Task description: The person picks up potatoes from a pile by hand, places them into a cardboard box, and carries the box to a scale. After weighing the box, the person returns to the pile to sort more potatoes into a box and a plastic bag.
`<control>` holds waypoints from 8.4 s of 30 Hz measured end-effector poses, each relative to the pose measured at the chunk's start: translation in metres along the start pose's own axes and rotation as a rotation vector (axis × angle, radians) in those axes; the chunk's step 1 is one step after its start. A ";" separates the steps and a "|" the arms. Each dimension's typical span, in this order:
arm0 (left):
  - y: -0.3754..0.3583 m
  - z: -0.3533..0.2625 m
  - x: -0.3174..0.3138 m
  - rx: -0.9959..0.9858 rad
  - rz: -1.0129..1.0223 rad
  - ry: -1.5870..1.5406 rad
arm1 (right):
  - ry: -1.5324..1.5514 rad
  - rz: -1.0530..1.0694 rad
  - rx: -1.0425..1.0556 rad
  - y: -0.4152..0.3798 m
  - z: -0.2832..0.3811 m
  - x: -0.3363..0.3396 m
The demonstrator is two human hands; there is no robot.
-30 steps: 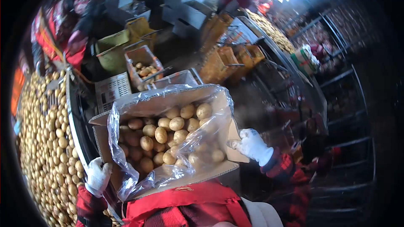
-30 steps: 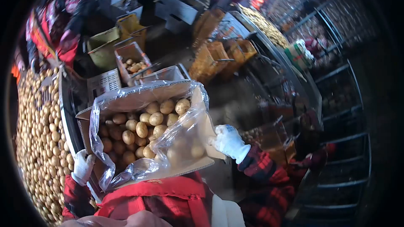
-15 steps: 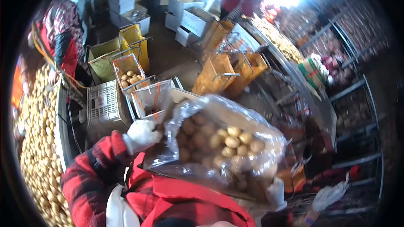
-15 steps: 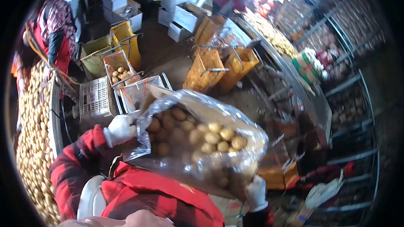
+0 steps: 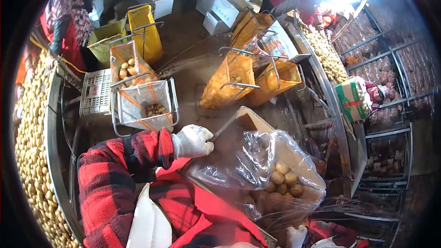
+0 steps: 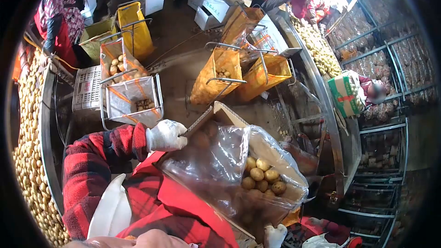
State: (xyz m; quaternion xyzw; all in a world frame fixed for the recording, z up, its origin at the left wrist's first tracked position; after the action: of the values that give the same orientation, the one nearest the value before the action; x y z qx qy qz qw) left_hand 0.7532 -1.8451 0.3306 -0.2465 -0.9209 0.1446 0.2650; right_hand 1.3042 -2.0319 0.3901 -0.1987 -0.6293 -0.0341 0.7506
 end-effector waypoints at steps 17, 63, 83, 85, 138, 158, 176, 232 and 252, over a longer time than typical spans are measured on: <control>0.136 -0.017 0.108 0.021 -0.308 0.002 | 0.245 -0.210 0.186 0.203 0.155 0.069; 0.371 0.294 0.717 0.335 -0.672 -0.014 | -0.043 0.041 0.618 0.724 0.901 0.015; 0.552 0.435 1.086 0.339 -1.200 0.031 | -0.208 -0.020 1.030 1.104 1.459 0.014; 0.579 0.461 1.138 0.236 -1.259 -0.018 | -0.141 0.078 0.951 1.130 1.510 0.009; 1.252 0.694 2.174 0.017 -0.749 -0.290 | -0.137 -0.190 0.838 1.755 2.278 0.028; 1.597 0.603 2.297 0.260 -0.681 -0.182 | -0.060 0.182 0.501 2.159 2.323 0.042; 1.985 0.442 2.434 0.059 -0.629 0.104 | 0.550 0.102 0.440 2.527 2.251 0.090; 2.983 0.403 2.566 0.095 0.099 0.603 | 0.149 0.237 -0.632 3.164 2.301 0.038; 2.953 0.488 2.643 -0.179 -0.095 0.130 | 0.369 0.037 -0.805 3.023 2.377 0.069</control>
State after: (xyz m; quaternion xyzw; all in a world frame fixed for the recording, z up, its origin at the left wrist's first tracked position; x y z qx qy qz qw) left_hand -0.3562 1.9622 -0.1393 -0.2342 -0.9217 0.0327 0.3074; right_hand 0.0160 1.5707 -0.0086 -0.4770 -0.4177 -0.2981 0.7135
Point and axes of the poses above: each hand's wrist, its own y-axis towards the middle knuckle, its own x-axis out of the back of the hand, z = x × y, the point moved 2 cm from there along y, towards the middle knuckle, and after that the axes turned 10 degrees about -y, right-handed, at the moved point
